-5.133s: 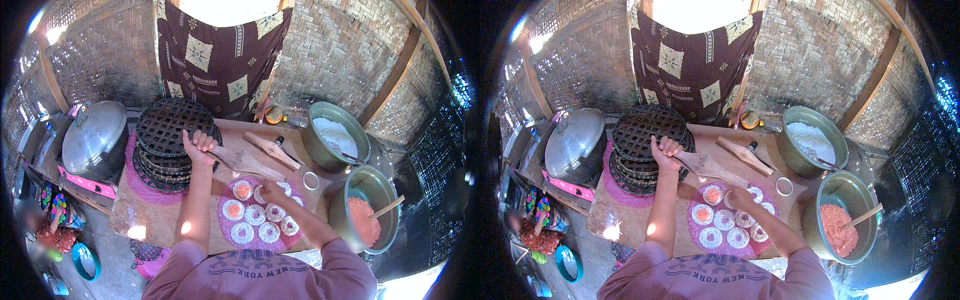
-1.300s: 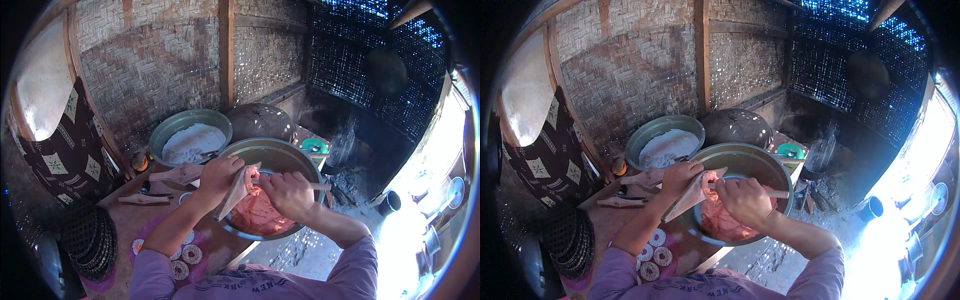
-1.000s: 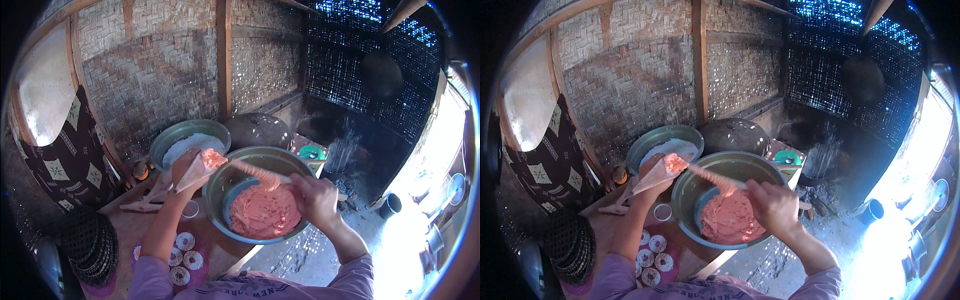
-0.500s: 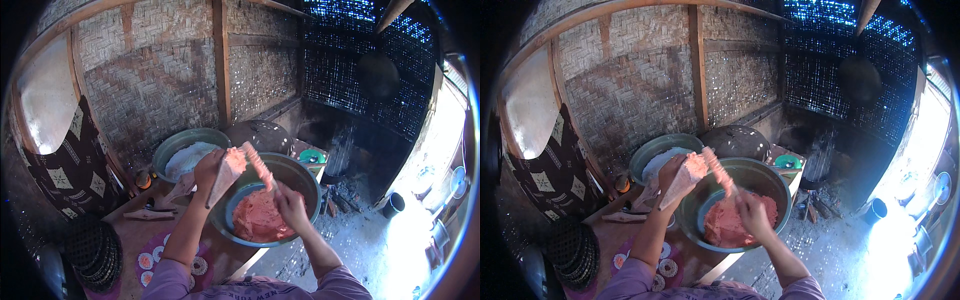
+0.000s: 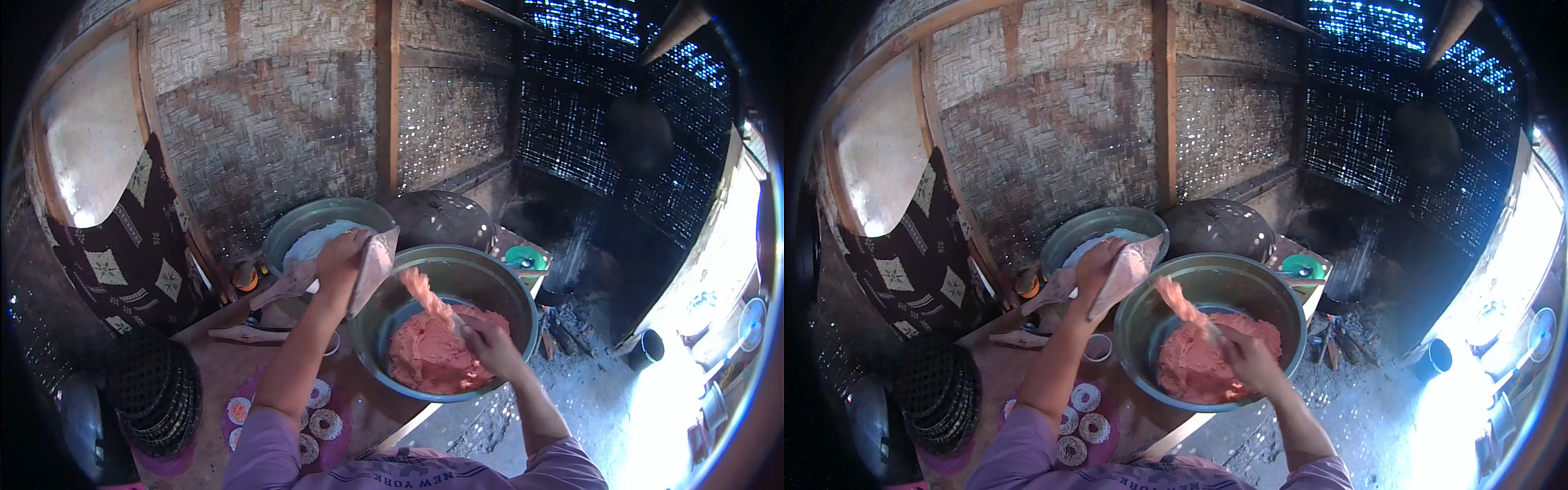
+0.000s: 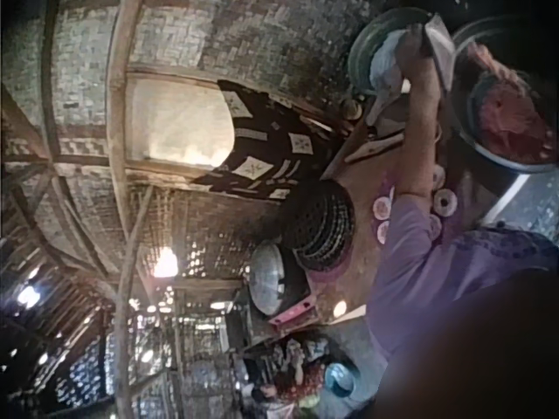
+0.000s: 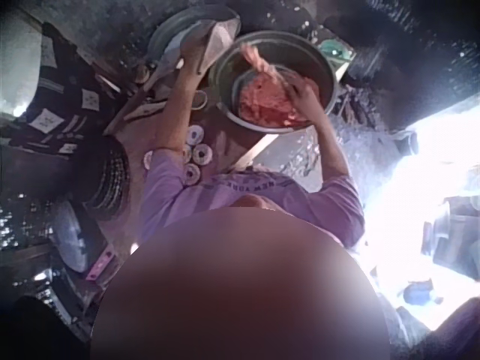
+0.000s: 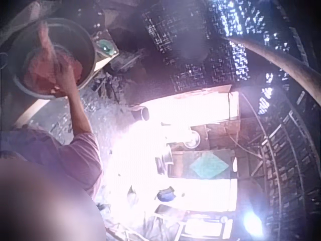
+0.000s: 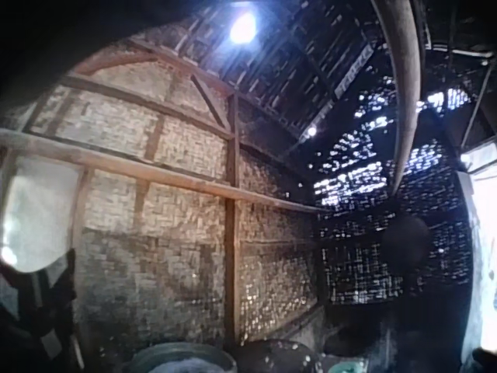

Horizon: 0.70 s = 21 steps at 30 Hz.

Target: The person uses a wooden mold and a circular cutter to form white rice into round shapes on a purple mat, then scoops pink filling from a bowl and places it into the center of each rice piece. The person arranges the finished pieces on a woven tray and stacks them for storage.

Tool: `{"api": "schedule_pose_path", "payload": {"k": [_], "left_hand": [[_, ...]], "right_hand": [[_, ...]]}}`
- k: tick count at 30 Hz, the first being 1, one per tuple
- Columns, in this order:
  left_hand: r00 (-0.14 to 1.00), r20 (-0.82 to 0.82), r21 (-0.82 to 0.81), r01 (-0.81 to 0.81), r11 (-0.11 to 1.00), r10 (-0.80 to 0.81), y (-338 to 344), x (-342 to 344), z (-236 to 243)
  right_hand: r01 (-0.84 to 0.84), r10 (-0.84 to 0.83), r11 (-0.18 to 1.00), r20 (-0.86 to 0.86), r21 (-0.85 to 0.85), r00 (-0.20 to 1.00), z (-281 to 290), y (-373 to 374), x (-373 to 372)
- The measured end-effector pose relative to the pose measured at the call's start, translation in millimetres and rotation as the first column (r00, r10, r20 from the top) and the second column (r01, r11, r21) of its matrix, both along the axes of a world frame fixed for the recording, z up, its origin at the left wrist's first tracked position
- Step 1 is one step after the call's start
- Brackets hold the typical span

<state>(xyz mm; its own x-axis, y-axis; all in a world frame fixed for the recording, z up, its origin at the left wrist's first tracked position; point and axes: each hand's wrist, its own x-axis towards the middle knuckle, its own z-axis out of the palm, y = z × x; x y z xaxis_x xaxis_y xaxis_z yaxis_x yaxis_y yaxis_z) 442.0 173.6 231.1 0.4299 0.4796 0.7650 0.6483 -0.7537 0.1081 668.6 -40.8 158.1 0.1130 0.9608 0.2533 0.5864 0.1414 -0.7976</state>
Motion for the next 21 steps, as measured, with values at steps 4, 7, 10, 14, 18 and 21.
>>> {"api": "schedule_pose_path", "payload": {"k": [4, 7, 10, 14, 18, 21], "left_hand": [[0.987, 0.114, 0.112, 0.100, 0.989, -0.113, -35, -57, 29], [0.811, 0.404, -0.171, 0.521, 0.836, -0.423, -57, -107, 54], [-0.185, 0.963, 0.188, 0.982, -0.001, -0.195, -74, -124, 50], [-0.346, 0.919, 0.372, 0.920, -0.123, 0.190, -88, -134, 2], [0.342, 0.897, -0.420, 0.453, 0.786, 0.282, -103, -195, -58], [0.786, 0.562, -0.431, 0.012, 0.902, 0.258, -130, -235, -91]], "right_hand": [[0.192, 0.031, 0.962, 0.772, -0.197, 0.635, 3, 9, 8], [-0.094, 0.067, 0.995, 0.505, 0.028, 0.860, 12, 23, -24], [-0.626, 0.569, 0.773, -0.553, 0.106, 0.609, 4, 34, -106], [-0.862, -0.005, 0.224, -0.884, 0.455, -0.468, -13, 39, -190], [-0.913, -0.280, 0.382, -0.924, 0.143, -0.261, -16, 36, -206], [-0.751, 0.121, 0.654, -0.969, -0.086, 0.216, -5, 36, -202]]}}
